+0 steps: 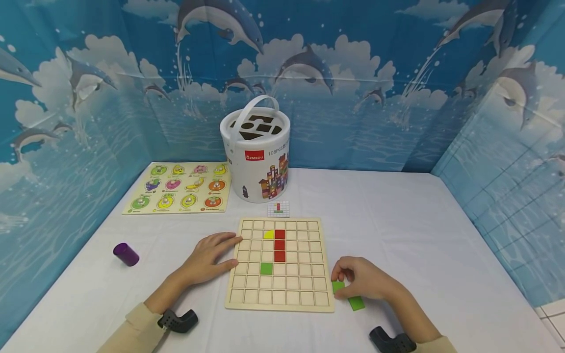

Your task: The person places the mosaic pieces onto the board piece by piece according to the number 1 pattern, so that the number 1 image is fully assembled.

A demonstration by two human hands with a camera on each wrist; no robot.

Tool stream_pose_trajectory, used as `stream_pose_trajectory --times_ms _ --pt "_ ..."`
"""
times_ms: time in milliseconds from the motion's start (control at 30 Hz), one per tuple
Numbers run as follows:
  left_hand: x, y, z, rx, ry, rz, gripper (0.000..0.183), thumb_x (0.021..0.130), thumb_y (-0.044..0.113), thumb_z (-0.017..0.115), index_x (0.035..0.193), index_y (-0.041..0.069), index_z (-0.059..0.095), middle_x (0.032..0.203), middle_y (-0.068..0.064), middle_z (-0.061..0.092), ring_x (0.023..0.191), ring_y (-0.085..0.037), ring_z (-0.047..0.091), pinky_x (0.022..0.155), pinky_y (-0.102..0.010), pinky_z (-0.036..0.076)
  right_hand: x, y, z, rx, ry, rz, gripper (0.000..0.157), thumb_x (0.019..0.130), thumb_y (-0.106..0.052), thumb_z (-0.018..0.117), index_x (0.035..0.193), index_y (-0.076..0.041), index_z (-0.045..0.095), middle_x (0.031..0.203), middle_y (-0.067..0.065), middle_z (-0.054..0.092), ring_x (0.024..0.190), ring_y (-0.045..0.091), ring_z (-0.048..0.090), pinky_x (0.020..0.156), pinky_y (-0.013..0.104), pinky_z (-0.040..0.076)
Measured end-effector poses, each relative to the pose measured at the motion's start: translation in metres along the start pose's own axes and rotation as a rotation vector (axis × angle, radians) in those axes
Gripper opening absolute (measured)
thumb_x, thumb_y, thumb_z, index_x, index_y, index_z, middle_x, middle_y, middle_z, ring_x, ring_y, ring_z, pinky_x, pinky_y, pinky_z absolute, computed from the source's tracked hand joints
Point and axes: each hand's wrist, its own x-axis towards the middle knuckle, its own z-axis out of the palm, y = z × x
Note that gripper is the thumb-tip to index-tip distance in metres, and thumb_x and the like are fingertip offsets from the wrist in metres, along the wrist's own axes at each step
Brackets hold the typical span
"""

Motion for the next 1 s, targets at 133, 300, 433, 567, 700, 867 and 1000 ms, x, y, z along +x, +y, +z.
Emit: stream_pose_trajectory --times_ms 133,300,433,567,700,867,1000 --pt "0.0 0.0 0.0 0.004 0.0 -0.001 0.059 0.094 0.05 0.056 0.146 0.023 0.048 0.147 -0.004 0.044 0.137 -0.03 0.035 0.11 -0.057 0.022 0.001 -0.001 0.0 0.004 0.012 0.023 0.029 0.072 -0.023 0.086 0.089 -0.014 0.064 0.08 -0.003 0.058 0.069 0.012 0.049 0.059 0.027 0.041" --pt "-0.001 0.0 0.0 0.004 0.0 -0.003 0.06 0.094 0.051 0.056 0.146 0.023 0.048 0.147 -0.004 0.044 0.137 -0.03 0.035 0.11 -0.057 0.022 0.001 -0.002 0.001 0.05 0.032 0.034 0.025 0.074 -0.014 0.082 0.09 -0.011 0.063 0.076 0.0 0.055 0.067 0.012 0.05 0.059 0.027 0.042" --pt "0.0 -0.001 0.001 0.003 0.003 0.001 0.06 0.094 0.05 0.056 0.146 0.023 0.048 0.147 -0.004 0.044 0.137 -0.03 0.035 0.11 -0.058 0.022 0.003 -0.003 0.004 0.084 0.056 0.001 0.024 0.074 -0.008 0.08 0.091 -0.01 0.063 0.075 0.0 0.055 0.065 0.011 0.051 0.057 0.026 0.044" --pt "0.0 -0.002 0.001 0.005 0.009 0.008 0.06 0.094 0.051 0.056 0.146 0.023 0.048 0.147 -0.004 0.044 0.137 -0.029 0.035 0.109 -0.058 0.023 0.006 -0.004 0.006 0.1 0.086 -0.04 0.025 0.074 -0.005 0.08 0.092 -0.01 0.062 0.074 0.0 0.055 0.062 0.01 0.051 0.054 0.026 0.044" --pt "0.001 -0.002 0.002 0.007 0.009 0.006 0.06 0.094 0.052 0.056 0.146 0.023 0.048 0.147 -0.003 0.044 0.137 -0.029 0.035 0.109 -0.058 0.023 0.009 -0.005 0.008 0.118 0.106 -0.05 0.026 0.074 -0.004 0.08 0.092 -0.009 0.063 0.075 0.001 0.056 0.063 0.012 0.051 0.053 0.025 0.045" --pt "0.0 -0.002 0.001 0.003 0.007 0.004 0.06 0.094 0.051 0.056 0.146 0.023 0.048 0.147 -0.004 0.044 0.137 -0.029 0.035 0.109 -0.058 0.023 0.011 -0.009 0.009 0.12 0.11 -0.064 0.026 0.074 -0.004 0.08 0.093 -0.009 0.063 0.076 0.001 0.056 0.064 0.011 0.051 0.054 0.025 0.046" --pt "0.0 -0.002 0.002 0.005 0.004 0.001 0.06 0.094 0.051 0.056 0.146 0.023 0.048 0.147 -0.004 0.044 0.137 -0.029 0.035 0.109 -0.058 0.023 0.015 -0.012 0.01 0.103 0.111 -0.076 0.025 0.075 -0.006 0.081 0.093 -0.01 0.063 0.076 0.0 0.056 0.064 0.01 0.051 0.055 0.025 0.046"
